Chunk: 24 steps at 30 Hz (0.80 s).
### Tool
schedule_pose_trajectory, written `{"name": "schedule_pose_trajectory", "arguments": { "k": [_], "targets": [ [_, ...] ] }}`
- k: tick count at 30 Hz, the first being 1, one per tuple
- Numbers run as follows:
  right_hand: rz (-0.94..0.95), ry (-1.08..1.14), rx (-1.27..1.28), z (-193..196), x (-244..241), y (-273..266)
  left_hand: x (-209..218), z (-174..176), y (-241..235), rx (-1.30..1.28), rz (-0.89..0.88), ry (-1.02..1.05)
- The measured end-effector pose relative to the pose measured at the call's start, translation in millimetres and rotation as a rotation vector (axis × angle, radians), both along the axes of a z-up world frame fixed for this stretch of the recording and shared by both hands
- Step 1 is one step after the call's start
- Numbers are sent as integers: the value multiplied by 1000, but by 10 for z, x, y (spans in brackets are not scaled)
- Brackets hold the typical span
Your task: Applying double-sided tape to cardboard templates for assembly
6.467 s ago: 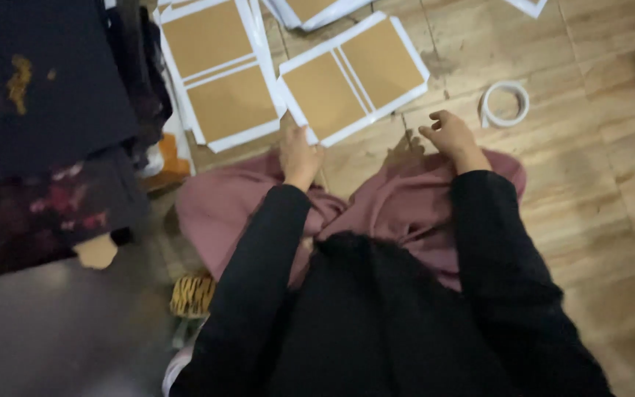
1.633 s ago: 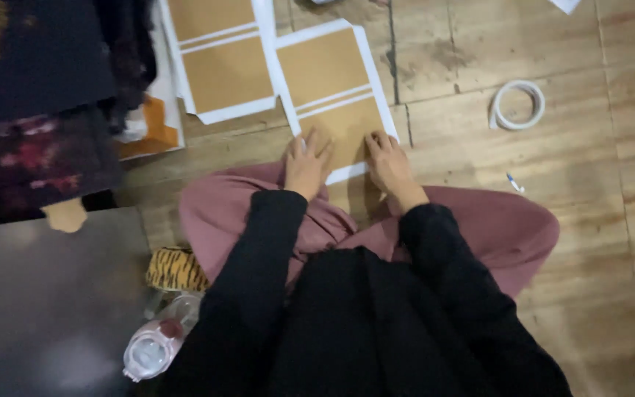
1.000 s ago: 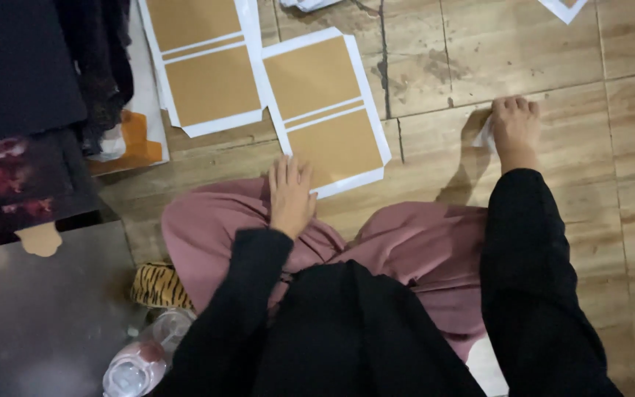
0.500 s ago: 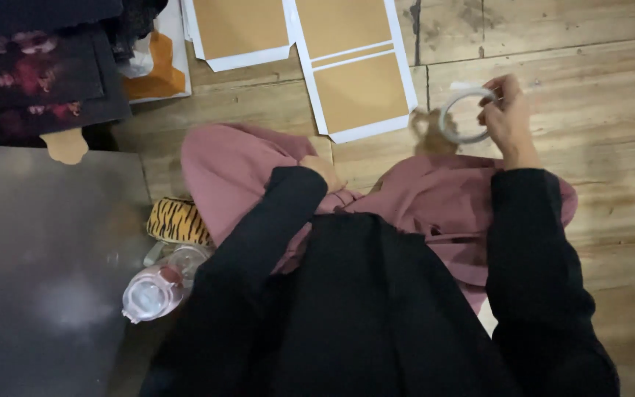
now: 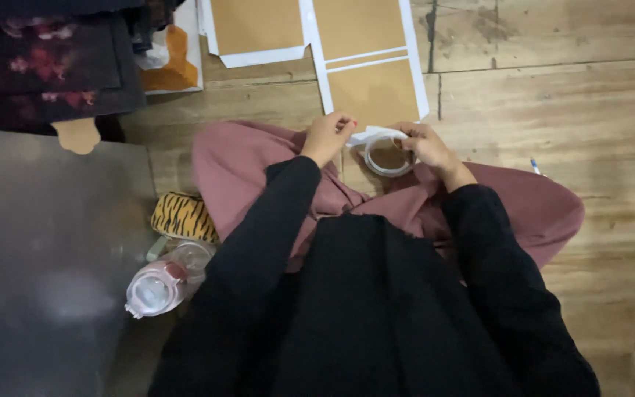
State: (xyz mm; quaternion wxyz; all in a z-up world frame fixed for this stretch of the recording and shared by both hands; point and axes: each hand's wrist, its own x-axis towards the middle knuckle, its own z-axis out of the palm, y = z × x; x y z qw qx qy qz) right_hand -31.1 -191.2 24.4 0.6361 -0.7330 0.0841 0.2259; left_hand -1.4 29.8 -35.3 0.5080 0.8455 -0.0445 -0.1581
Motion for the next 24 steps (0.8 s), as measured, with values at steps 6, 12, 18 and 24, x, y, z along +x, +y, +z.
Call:
{"name": "schedule_pose_trajectory", "arguments": {
  "k": [6, 12, 18, 24],
  "targets": [
    [192, -105, -286, -105, -15, -35, -9, 541, 4, 233, -55, -222],
    [229, -255, -208, -351, 139, -29, 208, -80, -96, 502, -213, -190],
    [312, -144, -496, -428, 271, 261, 430, -389, -74, 546, -356, -40],
    [458, 21, -722, -548, 430, 361, 518, -231, -64, 538, -441, 63]
  ]
}}
